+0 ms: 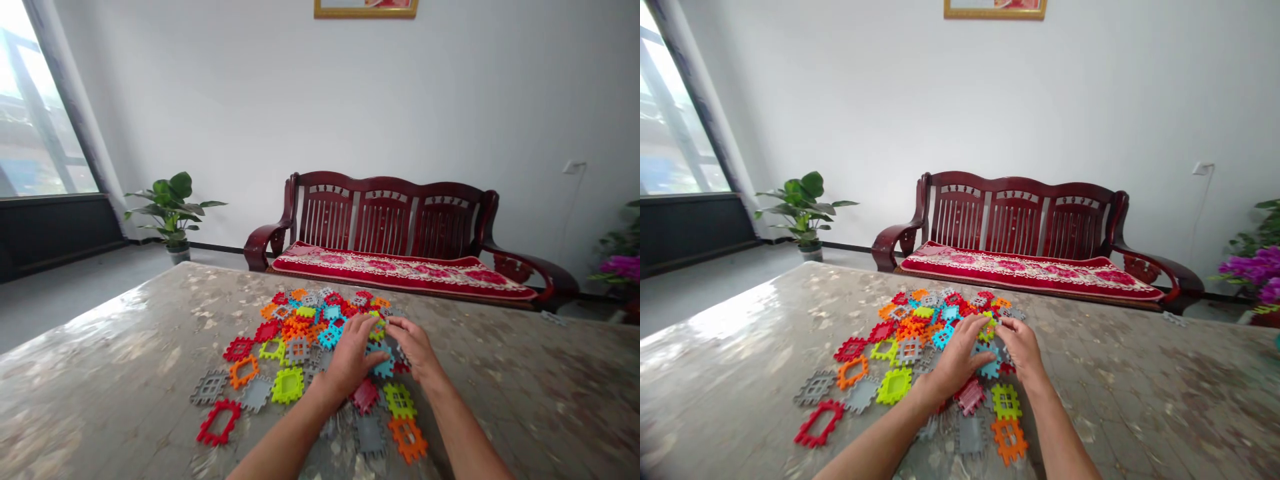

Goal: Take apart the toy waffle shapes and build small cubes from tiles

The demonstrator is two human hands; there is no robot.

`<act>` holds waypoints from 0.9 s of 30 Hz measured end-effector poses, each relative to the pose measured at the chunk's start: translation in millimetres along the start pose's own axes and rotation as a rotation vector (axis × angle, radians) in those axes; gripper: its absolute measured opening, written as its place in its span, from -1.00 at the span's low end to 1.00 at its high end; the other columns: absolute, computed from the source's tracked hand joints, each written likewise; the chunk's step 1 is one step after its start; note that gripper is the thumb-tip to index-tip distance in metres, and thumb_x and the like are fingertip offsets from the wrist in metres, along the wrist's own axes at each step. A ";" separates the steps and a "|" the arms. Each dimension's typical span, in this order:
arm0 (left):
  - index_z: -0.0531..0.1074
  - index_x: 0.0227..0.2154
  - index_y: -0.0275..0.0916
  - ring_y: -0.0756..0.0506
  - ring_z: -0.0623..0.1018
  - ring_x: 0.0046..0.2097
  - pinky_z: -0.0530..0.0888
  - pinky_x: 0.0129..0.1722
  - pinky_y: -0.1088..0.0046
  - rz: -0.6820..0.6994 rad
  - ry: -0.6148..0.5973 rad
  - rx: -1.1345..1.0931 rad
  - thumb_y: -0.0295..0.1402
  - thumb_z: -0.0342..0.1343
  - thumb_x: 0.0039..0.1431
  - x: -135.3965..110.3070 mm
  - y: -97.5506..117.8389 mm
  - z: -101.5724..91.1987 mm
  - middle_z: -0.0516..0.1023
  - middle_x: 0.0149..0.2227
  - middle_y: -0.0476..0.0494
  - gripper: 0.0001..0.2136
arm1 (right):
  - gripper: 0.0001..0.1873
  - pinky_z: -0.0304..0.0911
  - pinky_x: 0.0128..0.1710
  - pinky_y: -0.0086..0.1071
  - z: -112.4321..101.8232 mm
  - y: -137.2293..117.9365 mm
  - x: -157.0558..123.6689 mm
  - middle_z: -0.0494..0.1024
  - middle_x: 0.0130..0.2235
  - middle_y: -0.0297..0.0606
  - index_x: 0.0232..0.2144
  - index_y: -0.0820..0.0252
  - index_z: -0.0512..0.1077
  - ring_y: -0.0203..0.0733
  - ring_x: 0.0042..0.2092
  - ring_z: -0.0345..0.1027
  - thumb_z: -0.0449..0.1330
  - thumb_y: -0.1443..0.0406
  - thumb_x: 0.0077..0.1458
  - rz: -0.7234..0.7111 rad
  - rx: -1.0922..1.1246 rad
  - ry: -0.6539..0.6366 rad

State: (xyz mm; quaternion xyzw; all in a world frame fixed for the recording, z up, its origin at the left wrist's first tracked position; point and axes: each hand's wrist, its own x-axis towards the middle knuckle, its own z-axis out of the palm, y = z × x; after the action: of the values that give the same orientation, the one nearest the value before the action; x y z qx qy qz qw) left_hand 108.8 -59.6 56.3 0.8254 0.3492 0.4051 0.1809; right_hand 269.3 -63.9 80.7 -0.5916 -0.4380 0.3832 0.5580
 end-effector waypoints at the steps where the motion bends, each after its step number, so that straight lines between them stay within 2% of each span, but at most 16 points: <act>1: 0.24 0.20 -0.07 -0.23 0.30 0.23 0.25 0.23 0.03 0.011 0.018 0.002 -0.25 0.26 0.09 2.6 -0.4 -5.0 0.36 0.18 -0.21 -0.40 | -0.61 0.33 -0.30 -0.33 3.5 -4.8 0.8 0.62 -0.37 -0.25 -0.37 0.21 0.55 -0.10 -0.32 0.47 0.29 0.12 -0.30 -0.008 0.011 -0.010; 4: 0.29 0.16 -0.08 -0.24 0.30 0.24 0.23 0.25 0.02 0.017 0.065 0.037 -0.25 0.26 0.09 9.2 -6.0 -21.7 0.39 0.17 -0.20 -0.44 | -0.64 0.32 -0.29 -0.34 19.1 -15.6 7.5 0.62 -0.37 -0.26 -0.39 0.20 0.55 -0.11 -0.31 0.46 0.27 0.13 -0.29 -0.042 0.031 -0.044; 8: 0.35 0.11 -0.11 -0.23 0.27 0.26 0.22 0.26 0.03 -0.017 0.123 0.096 -0.29 0.23 0.12 11.7 -26.0 -38.7 0.38 0.18 -0.20 -0.53 | -0.65 0.30 -0.33 -0.35 49.5 -16.5 23.6 0.60 -0.43 -0.31 -0.40 0.18 0.54 -0.14 -0.36 0.43 0.27 0.12 -0.28 -0.073 0.051 -0.085; 12: 0.38 0.09 -0.13 -0.22 0.28 0.27 0.25 0.25 0.05 -0.072 0.170 0.149 -0.37 0.18 0.14 8.6 -49.8 -45.9 0.34 0.20 -0.21 -0.58 | -0.60 0.31 -0.30 -0.35 78.2 -8.0 38.5 0.61 -0.41 -0.29 -0.40 0.17 0.53 -0.13 -0.32 0.45 0.29 0.05 -0.31 -0.092 0.072 -0.070; 15: 0.38 0.11 -0.14 -0.24 0.26 0.28 0.25 0.25 0.05 -0.162 0.158 0.247 -0.40 0.16 0.12 4.5 -60.9 -49.3 0.33 0.22 -0.24 -0.56 | -0.54 0.31 -0.20 -0.34 87.4 -4.6 44.3 0.62 -0.34 -0.27 -0.39 0.17 0.52 -0.11 -0.23 0.46 0.28 -0.04 -0.28 -0.114 0.091 -0.065; 20: 0.40 0.11 -0.16 -0.33 0.26 0.28 0.21 0.23 -0.02 -0.357 0.097 0.435 -0.35 0.18 0.11 -2.4 -64.4 -52.4 0.37 0.21 -0.30 -0.54 | -0.49 0.30 -0.06 -0.30 73.4 -2.1 42.3 0.63 -0.21 -0.23 -0.33 0.17 0.52 -0.08 -0.07 0.44 0.19 -0.11 -0.13 -0.150 0.085 -0.072; 24: 0.41 0.09 -0.11 -0.37 0.23 0.29 0.17 0.21 -0.14 -0.440 0.101 0.523 -0.34 0.15 0.13 -2.4 -59.2 -55.9 0.37 0.21 -0.30 -0.58 | -0.47 0.31 -0.04 -0.27 45.9 10.7 35.8 0.61 -0.13 -0.18 -0.21 0.17 0.52 -0.06 -0.05 0.45 0.19 -0.08 -0.10 -0.161 -0.004 -0.048; 27: 0.43 0.06 -0.10 -0.33 0.30 0.26 0.23 0.19 -0.08 -0.447 0.141 0.524 -0.39 0.14 0.13 2.2 -50.4 -66.8 0.40 0.19 -0.26 -0.61 | -0.48 0.33 -0.04 -0.24 20.9 26.2 31.9 0.60 -0.10 -0.15 -0.16 0.18 0.51 -0.03 -0.06 0.46 0.20 -0.02 -0.11 -0.187 -0.140 -0.002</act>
State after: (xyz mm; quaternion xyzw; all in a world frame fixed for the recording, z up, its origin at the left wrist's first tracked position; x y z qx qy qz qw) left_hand 35.0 -22.1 68.6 0.7168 0.6251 0.3082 0.0228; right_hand 262.2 -26.8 54.0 -0.5854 -0.5173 0.2986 0.5483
